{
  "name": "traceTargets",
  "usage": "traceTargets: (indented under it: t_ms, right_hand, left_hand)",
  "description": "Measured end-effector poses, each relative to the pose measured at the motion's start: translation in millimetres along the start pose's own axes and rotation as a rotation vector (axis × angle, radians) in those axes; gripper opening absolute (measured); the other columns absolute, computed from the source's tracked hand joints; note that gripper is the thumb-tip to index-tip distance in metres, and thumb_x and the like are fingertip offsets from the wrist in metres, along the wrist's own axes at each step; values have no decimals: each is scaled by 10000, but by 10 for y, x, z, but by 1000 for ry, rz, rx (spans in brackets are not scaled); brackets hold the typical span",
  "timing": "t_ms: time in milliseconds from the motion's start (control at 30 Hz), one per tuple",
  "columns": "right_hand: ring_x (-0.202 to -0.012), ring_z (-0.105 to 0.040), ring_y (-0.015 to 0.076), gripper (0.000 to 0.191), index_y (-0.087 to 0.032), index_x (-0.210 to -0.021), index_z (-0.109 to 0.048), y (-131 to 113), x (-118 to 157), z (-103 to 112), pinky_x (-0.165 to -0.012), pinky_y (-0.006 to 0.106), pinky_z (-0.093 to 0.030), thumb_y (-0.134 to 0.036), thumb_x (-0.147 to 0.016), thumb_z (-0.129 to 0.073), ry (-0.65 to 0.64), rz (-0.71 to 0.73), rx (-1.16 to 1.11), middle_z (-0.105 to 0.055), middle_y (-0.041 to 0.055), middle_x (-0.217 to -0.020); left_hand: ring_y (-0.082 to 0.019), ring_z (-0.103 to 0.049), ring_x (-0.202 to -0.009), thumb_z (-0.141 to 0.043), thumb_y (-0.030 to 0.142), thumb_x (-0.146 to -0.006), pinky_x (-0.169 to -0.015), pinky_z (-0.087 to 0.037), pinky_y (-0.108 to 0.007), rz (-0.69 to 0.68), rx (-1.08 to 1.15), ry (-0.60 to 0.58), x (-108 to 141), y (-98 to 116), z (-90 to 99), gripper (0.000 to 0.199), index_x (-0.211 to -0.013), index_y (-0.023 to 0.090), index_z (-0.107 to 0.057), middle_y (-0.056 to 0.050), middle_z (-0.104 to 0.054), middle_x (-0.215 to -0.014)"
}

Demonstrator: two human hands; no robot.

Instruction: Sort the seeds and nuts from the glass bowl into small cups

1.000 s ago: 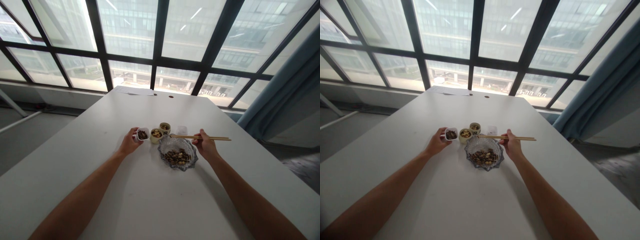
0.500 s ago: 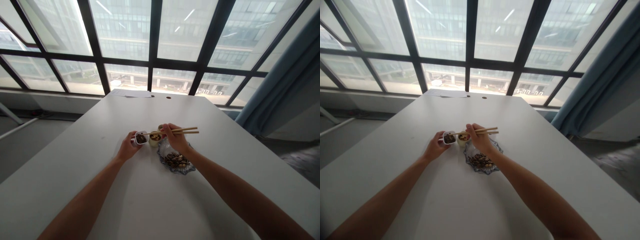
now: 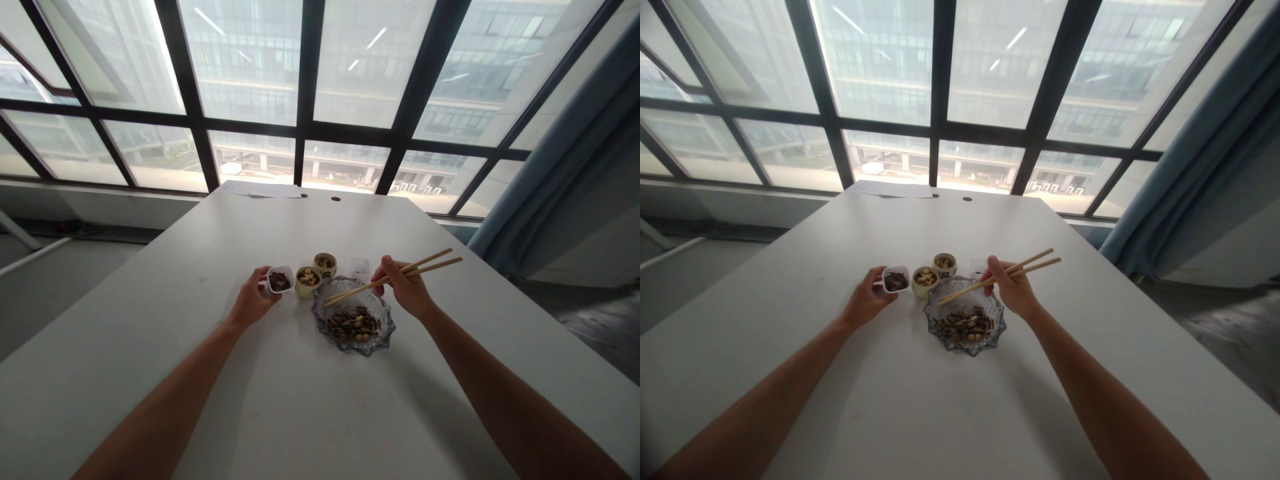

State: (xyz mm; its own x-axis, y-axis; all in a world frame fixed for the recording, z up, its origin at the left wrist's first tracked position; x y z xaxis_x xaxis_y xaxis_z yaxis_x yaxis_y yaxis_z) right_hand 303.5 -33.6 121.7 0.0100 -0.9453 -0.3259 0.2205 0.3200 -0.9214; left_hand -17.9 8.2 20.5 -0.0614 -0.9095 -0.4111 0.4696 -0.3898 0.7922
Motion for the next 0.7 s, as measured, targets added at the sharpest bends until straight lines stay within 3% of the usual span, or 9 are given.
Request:
traceTargets:
  t_ms: [100,300,700]
  right_hand:
    - [-399,-542,134,639,-160,-561,-671,67,76,80,-434,259,-424,-768,-749,-610,-129,-73,53,-583,36,-415]
    - [-434,-549,131,600,-153,-605,-688,65,161,138,-432,241,-410,-724,-777,-621,-257,-99,154,-604,33,-451]
    - [-380,-532,131,592,-157,-591,-695,67,106,116,-388,241,-411,-719,-766,-637,-211,-83,96,-591,29,-410]
  left_hand:
    - [-228,-678,-1013,-724,315,-663,-829,-559,-355,-1,-1,1,1,0,2,567,-1186,211,-530,-92,-699,-1127]
    - [-227,-676,-995,-726,345,-668,-805,-560,-349,-1,-15,11,-1,-8,2,563,-1181,217,-532,-87,-702,-1104]
    - [-225,-683,-979,-730,328,-664,-763,-562,-322,-13,-26,1,0,62,-13,553,-1176,223,-547,-79,-710,-1071]
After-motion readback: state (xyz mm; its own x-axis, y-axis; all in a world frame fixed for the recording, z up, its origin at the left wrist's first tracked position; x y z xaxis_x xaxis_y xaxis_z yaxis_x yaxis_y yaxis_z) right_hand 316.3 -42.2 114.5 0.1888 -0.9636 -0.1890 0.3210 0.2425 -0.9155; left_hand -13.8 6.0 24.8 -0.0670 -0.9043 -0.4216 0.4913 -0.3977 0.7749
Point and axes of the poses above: each hand's wrist, its own x-axis away from the middle knuckle, its own z-axis out of the back of the hand, y = z × x, the point moved 5 cm from there along -x, towards the middle knuckle
